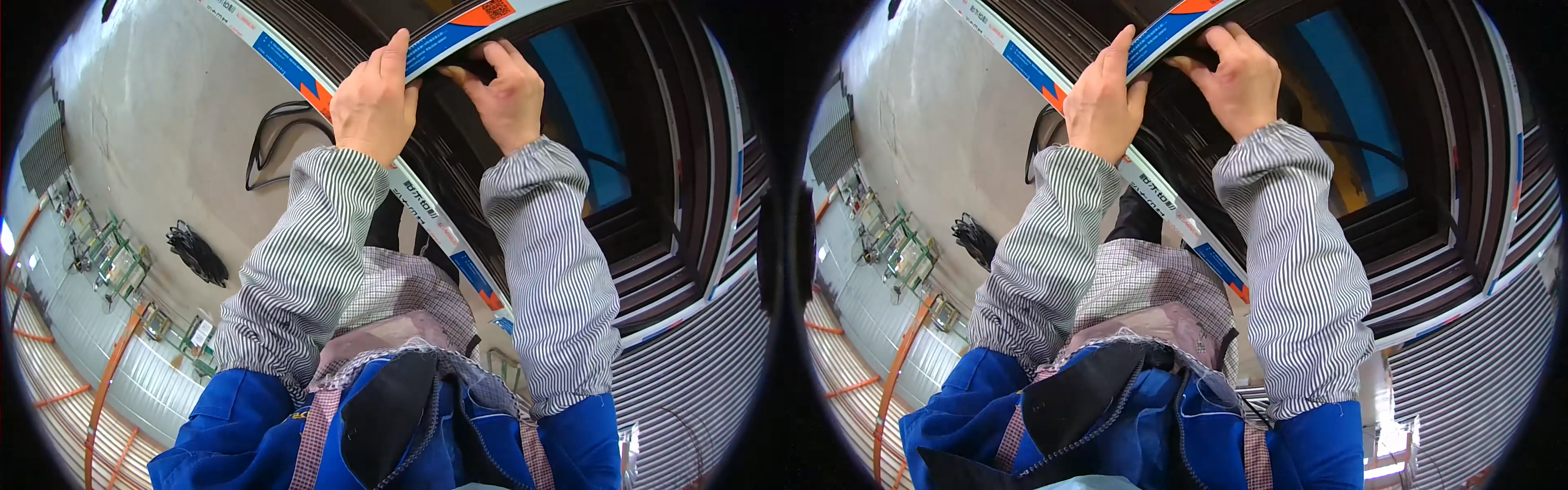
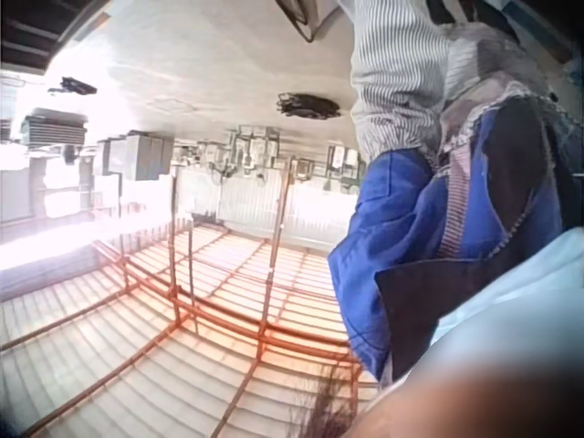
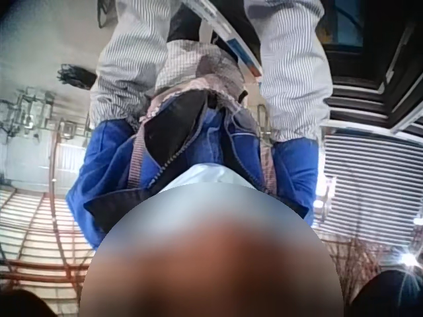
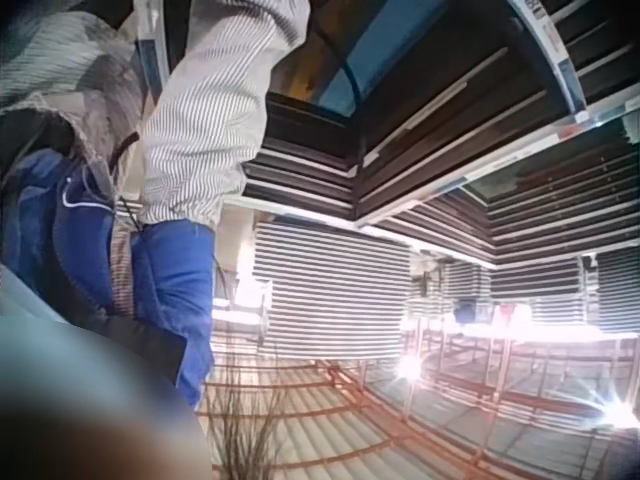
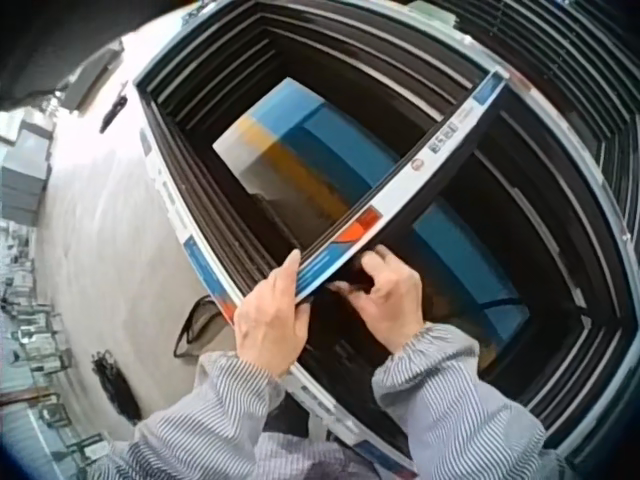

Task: Manually pressing black rubber seals into the grooves of metal window frames.

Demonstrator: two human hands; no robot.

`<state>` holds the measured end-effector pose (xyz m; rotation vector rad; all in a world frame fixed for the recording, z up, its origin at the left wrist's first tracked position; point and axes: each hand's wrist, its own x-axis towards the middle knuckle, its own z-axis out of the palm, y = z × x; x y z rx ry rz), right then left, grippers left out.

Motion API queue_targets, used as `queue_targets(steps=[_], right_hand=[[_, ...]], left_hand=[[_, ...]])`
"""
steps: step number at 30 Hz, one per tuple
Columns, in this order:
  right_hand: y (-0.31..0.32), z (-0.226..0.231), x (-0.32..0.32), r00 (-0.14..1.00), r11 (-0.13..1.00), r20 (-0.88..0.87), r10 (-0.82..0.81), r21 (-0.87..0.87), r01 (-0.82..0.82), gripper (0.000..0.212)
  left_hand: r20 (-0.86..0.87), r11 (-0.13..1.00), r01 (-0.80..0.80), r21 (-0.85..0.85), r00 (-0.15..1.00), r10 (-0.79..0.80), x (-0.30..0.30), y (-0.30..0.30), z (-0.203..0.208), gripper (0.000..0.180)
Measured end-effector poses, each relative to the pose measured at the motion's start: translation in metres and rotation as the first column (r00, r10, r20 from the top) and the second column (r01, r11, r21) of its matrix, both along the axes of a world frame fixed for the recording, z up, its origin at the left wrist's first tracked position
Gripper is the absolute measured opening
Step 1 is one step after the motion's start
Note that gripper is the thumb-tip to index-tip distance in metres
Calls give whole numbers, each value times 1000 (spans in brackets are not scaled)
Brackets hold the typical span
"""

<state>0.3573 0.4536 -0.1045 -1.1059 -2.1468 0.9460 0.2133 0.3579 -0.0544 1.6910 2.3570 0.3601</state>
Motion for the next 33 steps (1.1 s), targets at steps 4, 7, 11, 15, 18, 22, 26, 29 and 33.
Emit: queue_targets(steps=[4,7,11,15,18,22,26,29,33], right_hand=[[11,-7,0,987,997,-142,73,-18,-76,27],[17,-6,0,992,991,-69,107,-79,-112,27],[2,-8,6,994,873,-54,95,485,-57,47],[27,11,0,944,706,313,104,645,-292,63],[57,-28,-2,921,532,364,135,758,-378,77],[56,-8,-18,870,495,304,389,727,-476,51],[62,18,-15,805,602,259,534,552,-577,32],[61,29,-15,831,654,234,505,525,-545,23],[58,2,-3,811,661,356,464,471,-585,64]], left_hand=[[-205,972,130,197,975,-89,5,16,-5,70],[-193,986,163,-33,967,-166,12,39,23,55],[-35,988,61,-143,997,-66,8,28,14,76],[-13,997,43,-70,999,-44,8,27,18,76],[52,997,67,42,996,-69,18,32,6,71],[68,999,38,-5,997,-37,1,18,-4,66],[-58,994,-52,92,997,57,9,18,-19,58],[-66,990,-52,133,996,61,13,22,-13,56],[-31,993,-15,121,999,19,21,23,-14,54]])
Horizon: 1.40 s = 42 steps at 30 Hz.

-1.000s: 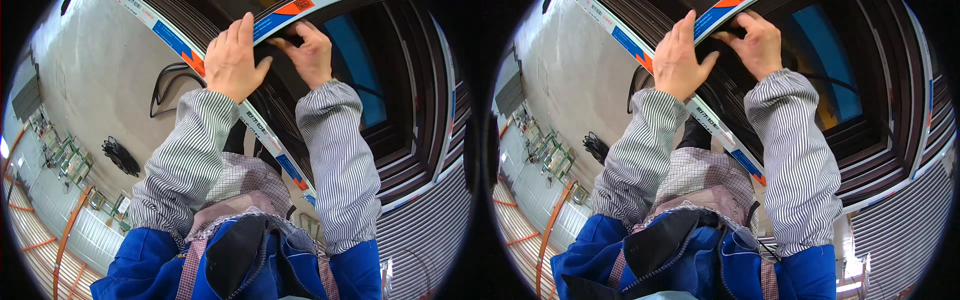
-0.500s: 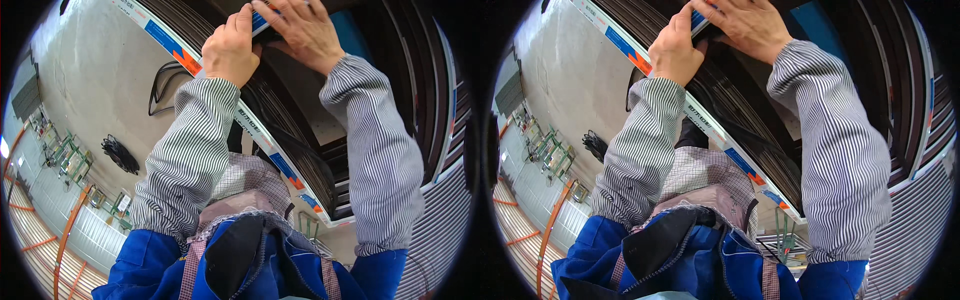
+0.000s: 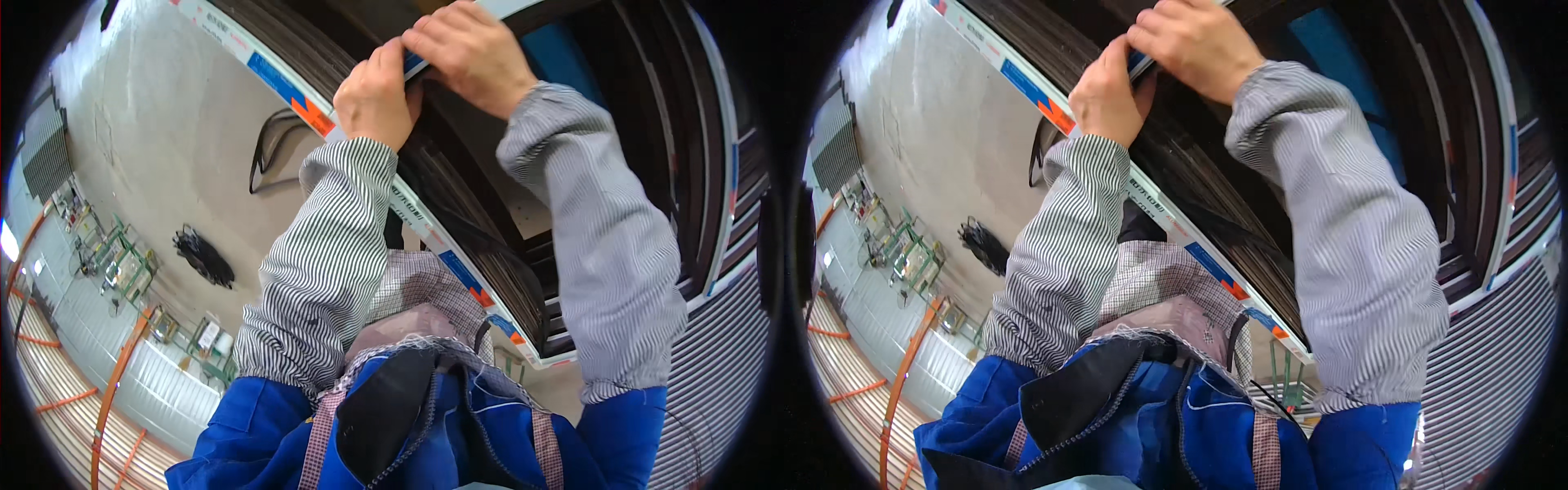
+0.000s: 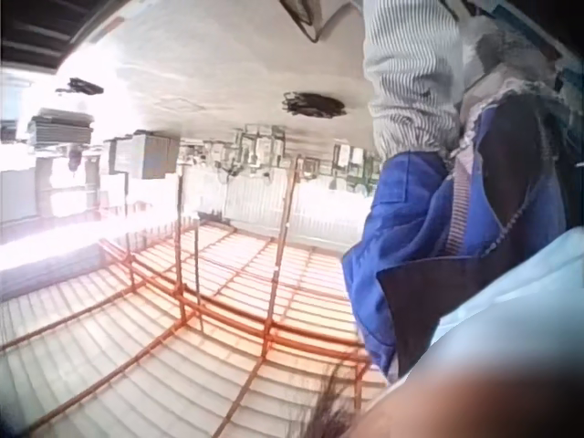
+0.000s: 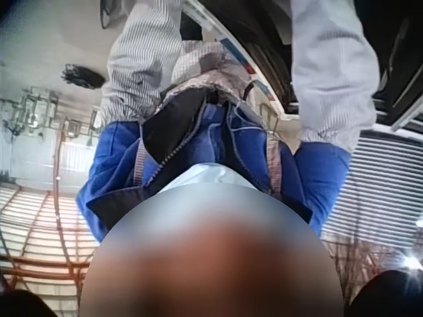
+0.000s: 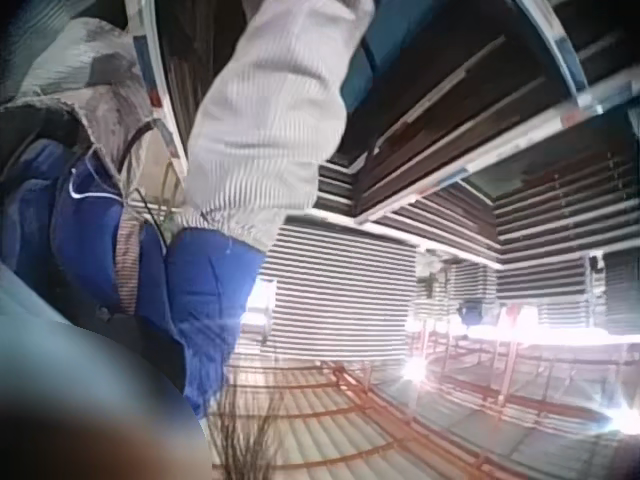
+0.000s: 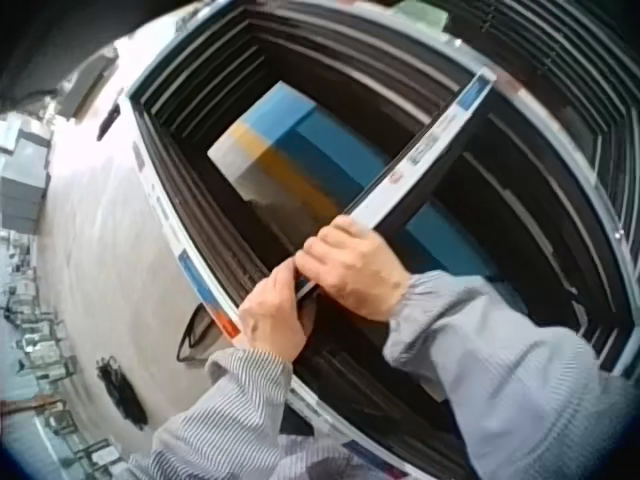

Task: Manually pressing black rubber seals into the grooves of metal window frames.

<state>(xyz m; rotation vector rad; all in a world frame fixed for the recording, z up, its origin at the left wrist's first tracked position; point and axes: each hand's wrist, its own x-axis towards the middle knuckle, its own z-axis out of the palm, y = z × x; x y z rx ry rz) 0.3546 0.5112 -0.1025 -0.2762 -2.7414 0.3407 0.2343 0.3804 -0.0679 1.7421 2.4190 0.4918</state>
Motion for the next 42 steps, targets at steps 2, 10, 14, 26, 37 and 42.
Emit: queue_targets(steps=[2,10,14,26,37,42], right_hand=[[-15,11,0,998,995,27,-65,-70,67,66],[-80,-12,172,599,565,421,-681,-218,795,85],[-43,-90,275,265,578,685,-679,276,768,65],[-23,-146,302,382,762,818,-430,102,640,42],[-41,-231,271,579,693,771,-266,-265,671,33],[-84,-172,300,802,485,569,-180,-658,576,18]], left_hand=[[19,998,-4,-59,1000,5,1,-5,-6,59],[-17,986,-3,-164,1000,0,4,-2,20,92],[-61,987,29,-157,997,-39,15,1,17,92],[-151,982,4,-189,988,-33,2,8,27,91],[-111,975,13,-224,993,-39,13,2,22,93],[-69,973,18,-229,997,-35,17,3,15,92]])
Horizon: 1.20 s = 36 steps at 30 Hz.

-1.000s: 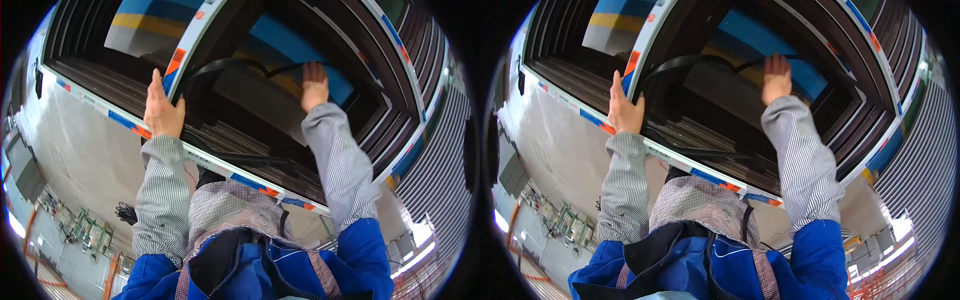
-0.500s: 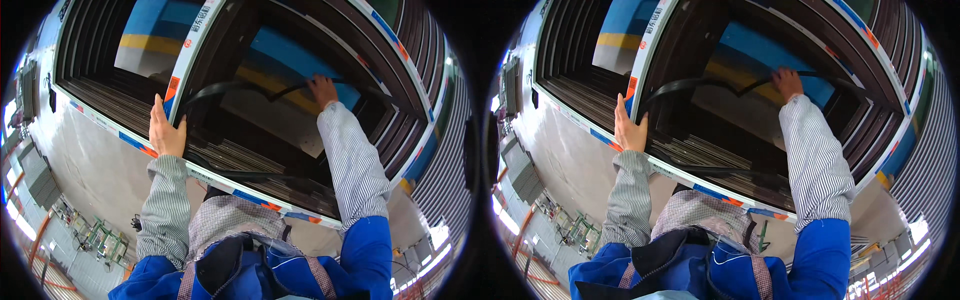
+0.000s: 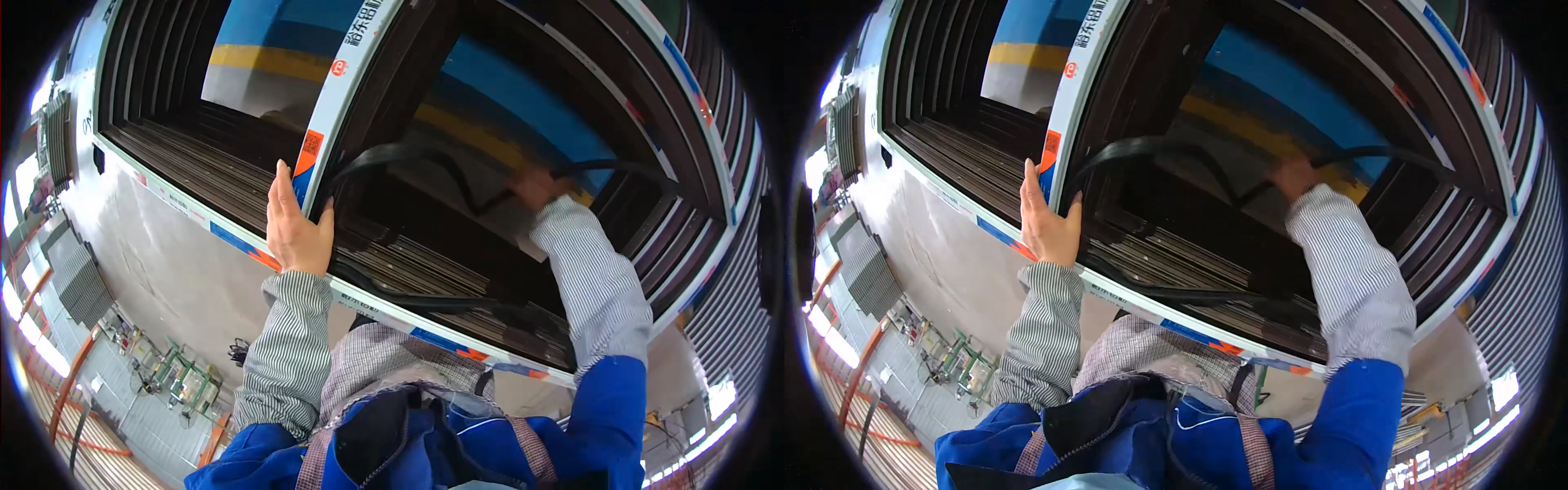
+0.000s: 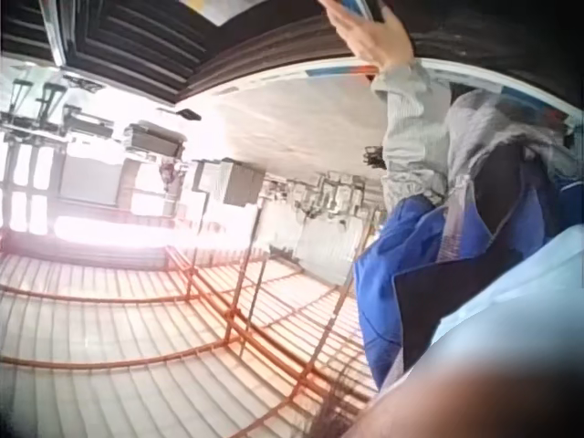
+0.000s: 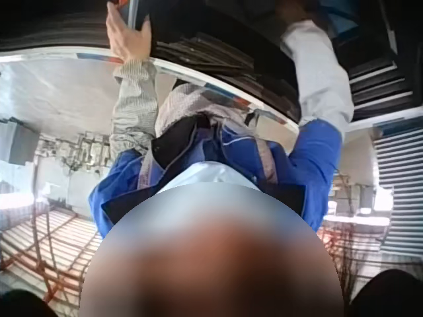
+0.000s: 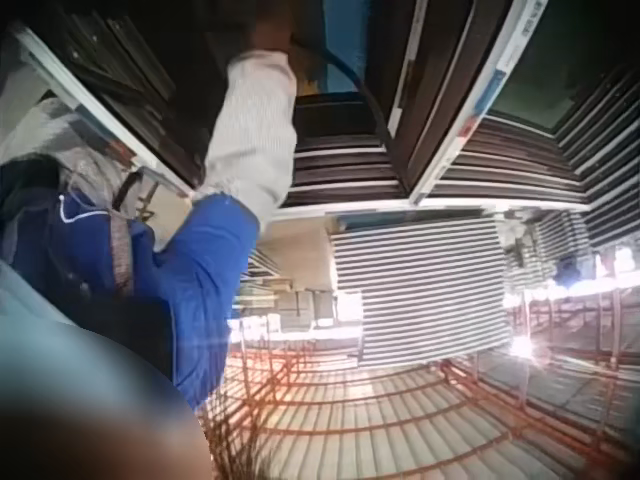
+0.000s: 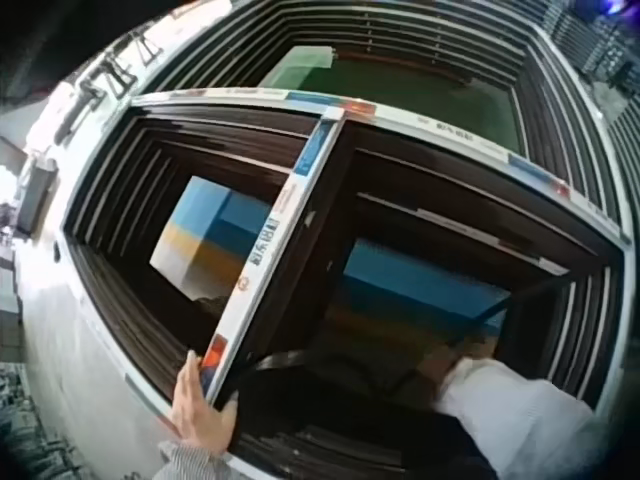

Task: Manually pressing black rubber seals into the grooves of metal window frames.

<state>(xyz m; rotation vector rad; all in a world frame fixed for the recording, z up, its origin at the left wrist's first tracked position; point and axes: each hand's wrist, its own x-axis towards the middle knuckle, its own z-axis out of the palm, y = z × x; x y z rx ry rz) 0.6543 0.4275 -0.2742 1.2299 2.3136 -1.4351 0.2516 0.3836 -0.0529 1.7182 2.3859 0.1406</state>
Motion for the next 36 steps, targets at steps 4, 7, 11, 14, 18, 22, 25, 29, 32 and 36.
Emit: queue_targets(steps=[4,7,11,14,18,22,25,29,32,36], right_hand=[[-3,175,-14,949,941,57,309,131,-314,28],[27,295,-10,969,986,-232,85,-120,-115,45],[75,364,32,638,877,-610,-470,-241,416,65],[129,380,40,641,683,-456,-617,93,724,39],[186,341,9,716,712,-428,-551,206,671,27],[224,291,-19,608,629,-501,-616,150,762,27],[231,260,-37,607,545,-449,-656,275,792,28],[209,194,-10,724,628,-265,-637,367,686,26],[198,179,-14,750,648,-213,-626,393,653,33],[196,173,-14,828,556,-216,-517,651,517,35]], left_hand=[[23,1000,21,7,1000,-21,-6,2,3,94],[32,1000,9,-1,999,-9,-12,5,8,94],[-19,998,42,-43,999,-43,-9,9,19,98],[-53,982,187,15,981,-186,15,36,40,96],[381,877,381,292,795,-472,64,123,51,87],[782,902,370,224,484,-393,102,214,22,65],[896,970,243,-8,433,-101,112,247,10,47],[969,975,56,-217,137,207,139,240,18,40],[949,960,-36,-277,148,279,132,247,5,39],[931,934,-147,-327,122,345,134,249,-16,40]])
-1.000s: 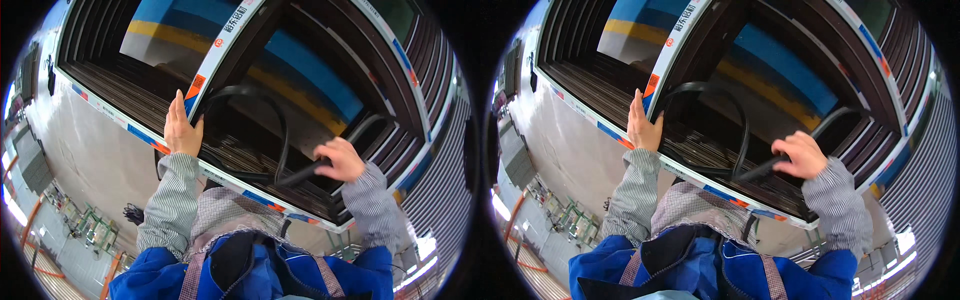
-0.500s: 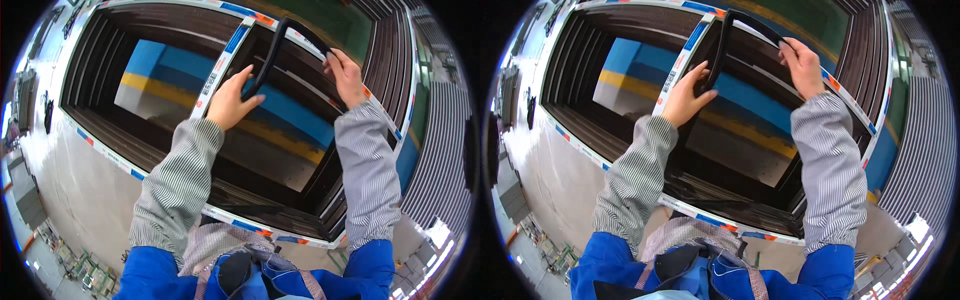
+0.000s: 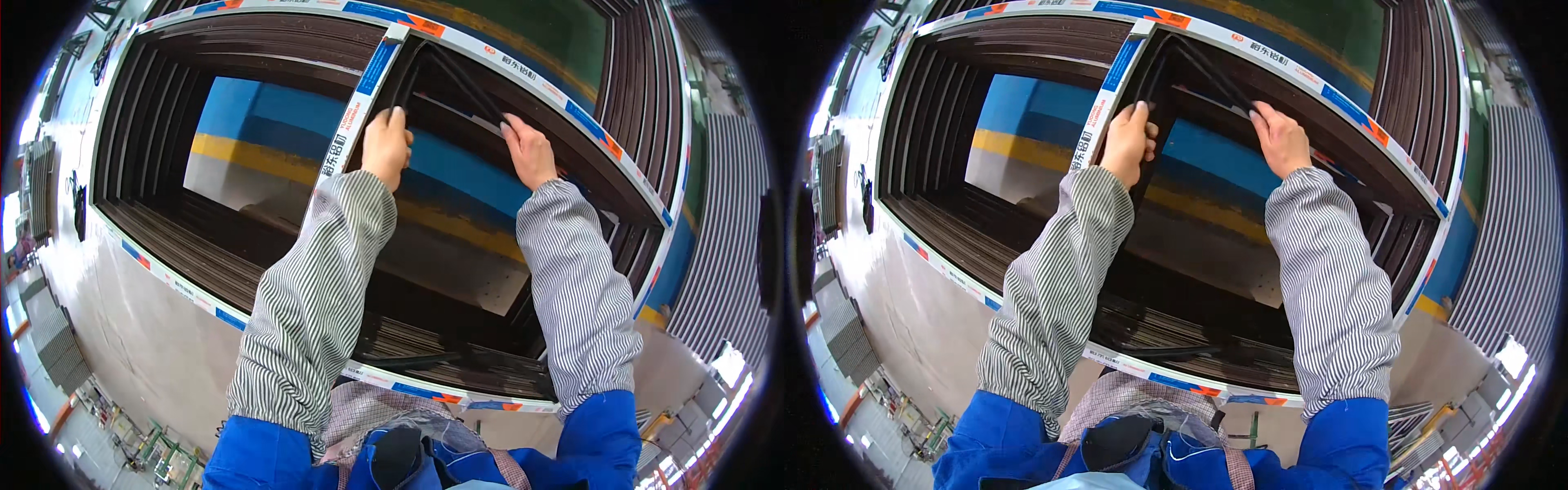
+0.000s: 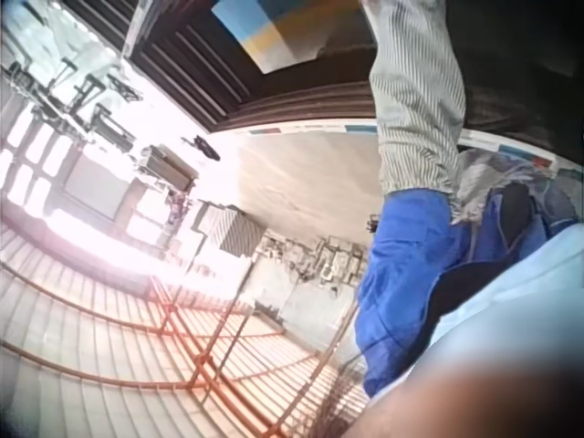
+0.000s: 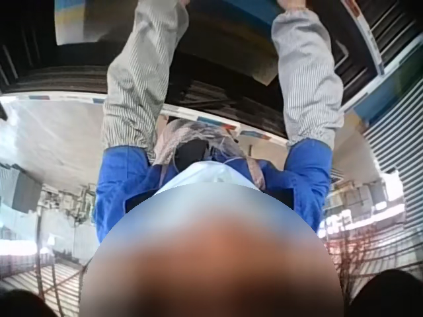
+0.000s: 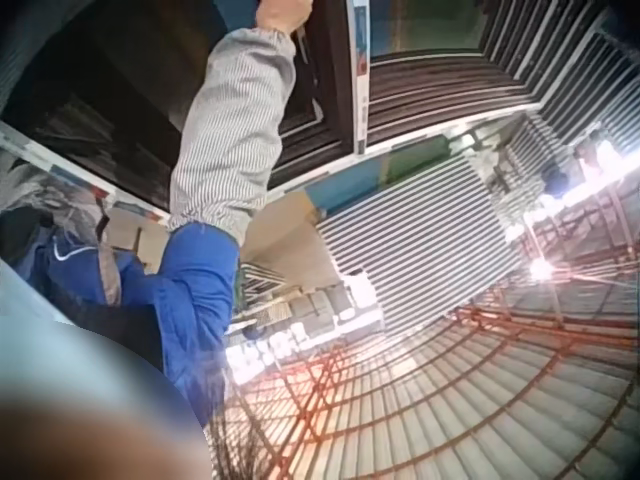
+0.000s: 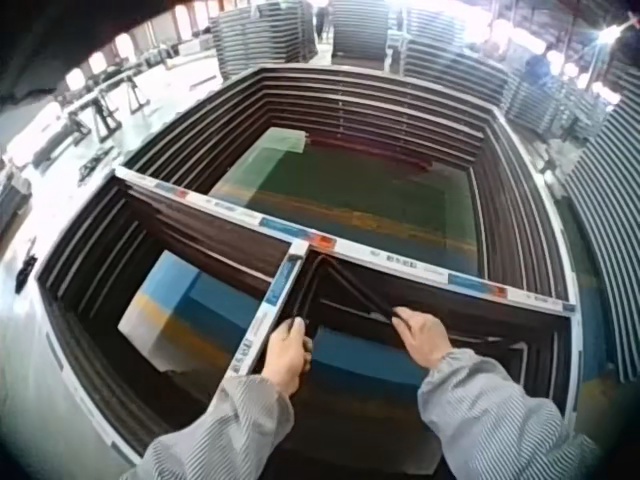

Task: Manually pressing black rubber seals into the grooves of metal window frames.

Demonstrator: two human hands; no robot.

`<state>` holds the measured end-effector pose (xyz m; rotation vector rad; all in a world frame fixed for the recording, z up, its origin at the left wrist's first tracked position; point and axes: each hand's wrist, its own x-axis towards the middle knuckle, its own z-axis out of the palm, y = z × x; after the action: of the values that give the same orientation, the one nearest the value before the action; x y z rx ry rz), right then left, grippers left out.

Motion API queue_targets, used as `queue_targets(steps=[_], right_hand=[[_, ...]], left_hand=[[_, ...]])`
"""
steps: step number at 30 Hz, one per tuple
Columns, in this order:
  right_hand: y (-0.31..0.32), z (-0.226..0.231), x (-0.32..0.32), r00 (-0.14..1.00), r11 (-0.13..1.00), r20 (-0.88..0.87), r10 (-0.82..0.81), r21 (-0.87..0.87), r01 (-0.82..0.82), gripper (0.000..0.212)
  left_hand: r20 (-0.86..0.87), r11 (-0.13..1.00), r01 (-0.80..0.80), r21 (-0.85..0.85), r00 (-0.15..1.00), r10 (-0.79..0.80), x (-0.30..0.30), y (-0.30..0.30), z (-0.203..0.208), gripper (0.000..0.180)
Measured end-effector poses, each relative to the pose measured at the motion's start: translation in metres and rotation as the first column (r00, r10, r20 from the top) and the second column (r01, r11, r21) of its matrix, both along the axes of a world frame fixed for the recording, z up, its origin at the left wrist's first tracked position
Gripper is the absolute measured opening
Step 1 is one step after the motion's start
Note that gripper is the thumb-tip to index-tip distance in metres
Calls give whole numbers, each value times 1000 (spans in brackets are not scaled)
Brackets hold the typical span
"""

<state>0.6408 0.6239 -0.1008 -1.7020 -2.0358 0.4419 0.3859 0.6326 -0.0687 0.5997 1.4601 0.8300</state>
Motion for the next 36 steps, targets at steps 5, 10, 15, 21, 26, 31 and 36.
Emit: queue_targets(steps=[5,10,15,21,26,31,36], right_hand=[[20,10,-9,986,991,138,-94,-86,107,33],[40,13,-6,945,993,319,-77,-65,103,32],[60,22,1,915,996,402,-29,-68,61,30],[60,18,-2,909,997,416,-30,-49,55,32],[61,23,-6,868,996,490,-78,11,84,33],[45,36,-27,848,962,497,-182,269,49,22],[62,30,-21,816,856,482,-318,516,29,59]], left_hand=[[-488,969,191,159,868,-91,0,10,-22,39],[-595,950,250,188,799,-92,9,4,-8,40],[-773,586,617,526,634,26,38,0,4,41],[246,948,288,133,917,-313,67,83,-23,31],[306,944,296,148,894,-328,72,100,-34,31],[384,982,106,154,910,-158,74,100,-43,25],[430,987,11,158,899,-79,92,95,-52,22]])
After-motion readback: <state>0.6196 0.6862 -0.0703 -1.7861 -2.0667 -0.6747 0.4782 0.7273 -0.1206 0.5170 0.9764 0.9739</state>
